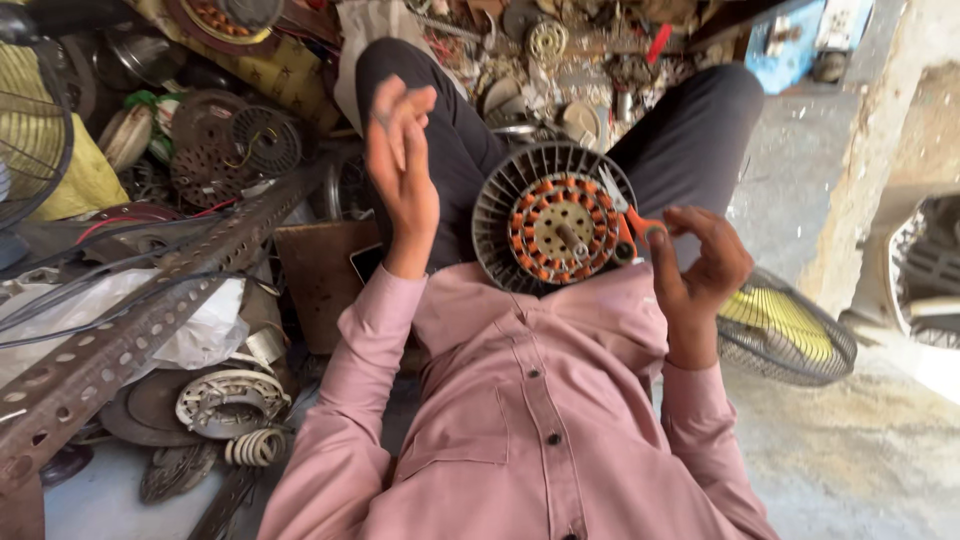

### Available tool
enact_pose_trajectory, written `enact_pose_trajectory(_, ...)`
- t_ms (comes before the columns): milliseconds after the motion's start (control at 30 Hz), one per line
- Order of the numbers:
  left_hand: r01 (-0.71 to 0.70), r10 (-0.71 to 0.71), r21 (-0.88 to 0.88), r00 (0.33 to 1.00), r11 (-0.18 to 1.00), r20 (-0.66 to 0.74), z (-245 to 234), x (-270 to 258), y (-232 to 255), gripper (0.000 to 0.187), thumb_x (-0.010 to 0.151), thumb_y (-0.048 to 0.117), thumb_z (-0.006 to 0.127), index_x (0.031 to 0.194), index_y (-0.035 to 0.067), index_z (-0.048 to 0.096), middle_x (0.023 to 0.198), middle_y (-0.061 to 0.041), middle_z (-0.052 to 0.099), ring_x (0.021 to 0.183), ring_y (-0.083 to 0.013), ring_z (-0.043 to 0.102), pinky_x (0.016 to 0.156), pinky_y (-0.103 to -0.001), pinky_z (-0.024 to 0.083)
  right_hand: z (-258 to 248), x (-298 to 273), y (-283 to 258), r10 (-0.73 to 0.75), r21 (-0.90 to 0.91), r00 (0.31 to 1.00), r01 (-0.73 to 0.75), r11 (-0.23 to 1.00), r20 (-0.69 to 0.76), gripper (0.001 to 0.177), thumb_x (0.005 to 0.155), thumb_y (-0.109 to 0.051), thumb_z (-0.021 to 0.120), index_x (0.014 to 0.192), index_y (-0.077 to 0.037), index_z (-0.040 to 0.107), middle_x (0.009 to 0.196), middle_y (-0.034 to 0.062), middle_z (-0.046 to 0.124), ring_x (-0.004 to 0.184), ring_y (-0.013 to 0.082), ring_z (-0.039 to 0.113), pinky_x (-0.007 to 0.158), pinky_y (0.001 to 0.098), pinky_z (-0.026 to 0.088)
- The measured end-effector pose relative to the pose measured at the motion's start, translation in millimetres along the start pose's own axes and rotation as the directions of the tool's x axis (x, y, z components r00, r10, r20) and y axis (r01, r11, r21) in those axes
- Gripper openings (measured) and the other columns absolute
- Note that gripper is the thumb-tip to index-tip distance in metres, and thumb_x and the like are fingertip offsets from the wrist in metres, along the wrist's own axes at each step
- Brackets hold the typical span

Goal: The person sits on the floor and works on a circular electric motor stator, using pliers to adjust and secure copper windings. The person holds the stator with one hand and manipulates the wires with the other, occasionally rotating the component to access different sections.

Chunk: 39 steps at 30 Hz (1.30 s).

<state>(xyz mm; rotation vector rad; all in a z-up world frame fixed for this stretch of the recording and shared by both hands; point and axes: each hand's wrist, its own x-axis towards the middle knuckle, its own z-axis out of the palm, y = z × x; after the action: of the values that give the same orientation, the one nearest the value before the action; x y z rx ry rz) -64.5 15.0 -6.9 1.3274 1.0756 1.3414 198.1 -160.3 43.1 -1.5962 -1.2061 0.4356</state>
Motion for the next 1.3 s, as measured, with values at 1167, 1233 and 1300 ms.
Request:
enact_pose_trajectory(1167, 0.106, -0.099, 0.015, 0.858, 0.994, 0.505, 35, 0, -14, 0.033, 0.097, 0.026, 0.072, 0.120, 0.002, 0.066, 0.120, -0.013, 0.071, 0.112, -0.0239, 0.068, 0.100, -0.038, 0.054, 4, 48, 18, -0.007, 0.132, 0.999, 0.003, 0.991, 0.032, 0.053, 0.110, -0.045, 0.051, 0.104, 0.005, 0.069, 0.112, 0.0149, 0.072, 0.102, 0.0254, 0.070, 0.092, 0.0348, 0.055)
enact_pose_trajectory(1233, -0.060, -0.030, 0.156, 0.856, 0.986, 0.516, 37, -8, 16, 0.035, 0.098, 0.028, 0.071, 0.122, 0.002, 0.067, 0.124, -0.016, 0.071, 0.119, -0.0317, 0.069, 0.104, -0.042, 0.054, -8, 62, 29, 0.109, 0.072, 0.991, -0.115, 0.991, 0.073, 0.041, 0.113, -0.031, 0.057, 0.096, 0.003, 0.073, 0.113, 0.0177, 0.073, 0.107, 0.0263, 0.070, 0.097, 0.0345, 0.054)
enact_pose_trajectory(1300, -0.210, 0.056, 0.249, 0.858, 0.945, 0.511, 44, -13, 34, 0.036, 0.100, 0.029, 0.069, 0.122, 0.002, 0.067, 0.129, -0.018, 0.069, 0.124, -0.0378, 0.066, 0.106, -0.045, 0.052, -6, 70, 29, 0.271, -0.163, 0.948, -0.244, 0.956, 0.166, 0.024, 0.098, -0.022, 0.069, 0.092, 0.000, 0.072, 0.114, 0.0151, 0.076, 0.100, 0.0253, 0.073, 0.078, 0.0351, 0.055)
